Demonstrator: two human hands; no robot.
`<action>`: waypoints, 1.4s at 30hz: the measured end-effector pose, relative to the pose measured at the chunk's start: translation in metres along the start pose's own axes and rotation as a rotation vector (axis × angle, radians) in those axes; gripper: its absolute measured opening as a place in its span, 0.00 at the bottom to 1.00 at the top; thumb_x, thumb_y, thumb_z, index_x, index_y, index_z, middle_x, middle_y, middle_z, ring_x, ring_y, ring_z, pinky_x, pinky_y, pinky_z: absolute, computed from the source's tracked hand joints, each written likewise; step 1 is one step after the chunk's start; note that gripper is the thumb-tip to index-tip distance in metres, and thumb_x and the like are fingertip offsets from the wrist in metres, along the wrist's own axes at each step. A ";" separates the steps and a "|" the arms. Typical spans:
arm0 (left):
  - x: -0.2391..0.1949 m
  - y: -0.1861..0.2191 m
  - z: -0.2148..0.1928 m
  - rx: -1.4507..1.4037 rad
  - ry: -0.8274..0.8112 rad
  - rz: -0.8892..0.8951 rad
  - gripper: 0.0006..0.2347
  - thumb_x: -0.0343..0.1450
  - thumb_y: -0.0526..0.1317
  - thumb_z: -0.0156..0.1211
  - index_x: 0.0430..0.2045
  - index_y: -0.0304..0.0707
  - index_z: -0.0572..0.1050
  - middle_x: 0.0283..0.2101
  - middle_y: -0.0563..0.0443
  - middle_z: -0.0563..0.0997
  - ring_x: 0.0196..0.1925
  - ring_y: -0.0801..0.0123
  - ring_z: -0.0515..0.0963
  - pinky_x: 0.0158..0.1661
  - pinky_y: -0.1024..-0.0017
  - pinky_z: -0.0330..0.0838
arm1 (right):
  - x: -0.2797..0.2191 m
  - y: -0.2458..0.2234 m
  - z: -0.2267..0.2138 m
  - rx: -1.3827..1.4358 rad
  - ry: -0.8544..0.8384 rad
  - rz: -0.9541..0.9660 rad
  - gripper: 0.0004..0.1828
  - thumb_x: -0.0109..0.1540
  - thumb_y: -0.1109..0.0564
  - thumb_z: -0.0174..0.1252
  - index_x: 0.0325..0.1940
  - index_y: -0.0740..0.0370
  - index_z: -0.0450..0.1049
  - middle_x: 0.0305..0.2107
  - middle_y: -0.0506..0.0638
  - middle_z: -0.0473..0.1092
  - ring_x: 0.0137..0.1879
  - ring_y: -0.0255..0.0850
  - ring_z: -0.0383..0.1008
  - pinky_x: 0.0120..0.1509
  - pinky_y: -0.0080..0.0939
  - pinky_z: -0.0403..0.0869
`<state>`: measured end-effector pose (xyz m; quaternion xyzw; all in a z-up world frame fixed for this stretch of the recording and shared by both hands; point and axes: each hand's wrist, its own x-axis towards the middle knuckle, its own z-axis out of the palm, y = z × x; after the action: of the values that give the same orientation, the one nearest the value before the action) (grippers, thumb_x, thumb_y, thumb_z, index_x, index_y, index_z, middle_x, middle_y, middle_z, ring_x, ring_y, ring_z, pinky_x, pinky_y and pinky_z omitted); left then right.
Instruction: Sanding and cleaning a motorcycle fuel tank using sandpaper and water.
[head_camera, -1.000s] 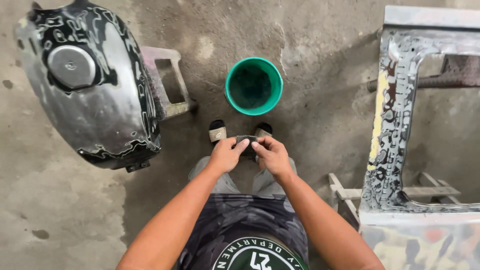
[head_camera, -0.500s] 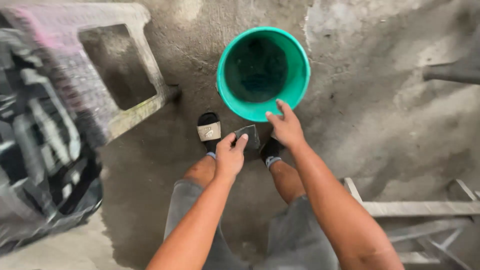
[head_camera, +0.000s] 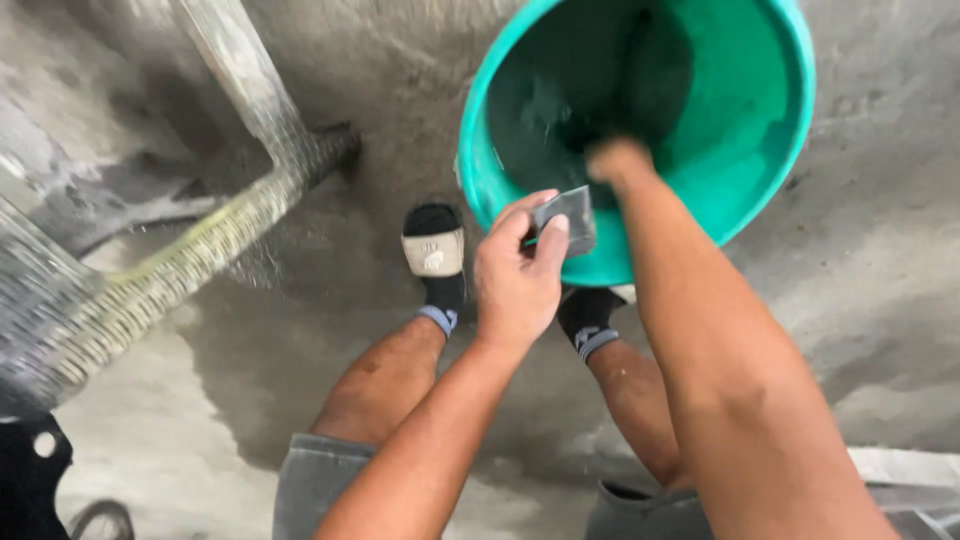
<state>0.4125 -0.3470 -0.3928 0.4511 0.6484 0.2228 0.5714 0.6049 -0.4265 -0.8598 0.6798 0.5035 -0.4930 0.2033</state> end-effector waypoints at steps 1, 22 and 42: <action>0.007 -0.002 0.000 -0.007 -0.011 0.015 0.10 0.73 0.38 0.61 0.43 0.29 0.79 0.41 0.47 0.84 0.38 0.76 0.82 0.39 0.76 0.77 | -0.087 0.019 0.006 0.001 0.017 0.010 0.17 0.59 0.53 0.56 0.49 0.59 0.81 0.52 0.63 0.74 0.55 0.62 0.77 0.57 0.60 0.75; 0.007 -0.021 0.013 -0.236 0.061 -0.103 0.11 0.77 0.36 0.55 0.50 0.31 0.79 0.38 0.56 0.82 0.39 0.81 0.76 0.41 0.77 0.74 | -0.275 -0.171 -0.203 1.134 0.903 -0.090 0.15 0.74 0.50 0.54 0.39 0.63 0.72 0.28 0.50 0.72 0.35 0.33 0.67 0.41 0.39 0.70; -0.066 0.019 0.004 -0.102 -0.002 0.104 0.15 0.75 0.33 0.53 0.56 0.28 0.76 0.48 0.45 0.85 0.47 0.73 0.81 0.49 0.73 0.74 | -0.505 -0.188 -0.239 1.543 0.477 -0.331 0.23 0.59 0.62 0.53 0.60 0.57 0.72 0.47 0.43 0.73 0.52 0.31 0.72 0.59 0.35 0.71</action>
<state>0.4183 -0.3943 -0.3425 0.4544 0.6115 0.2845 0.5820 0.5461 -0.4088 -0.2734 0.6318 0.1466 -0.5663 -0.5085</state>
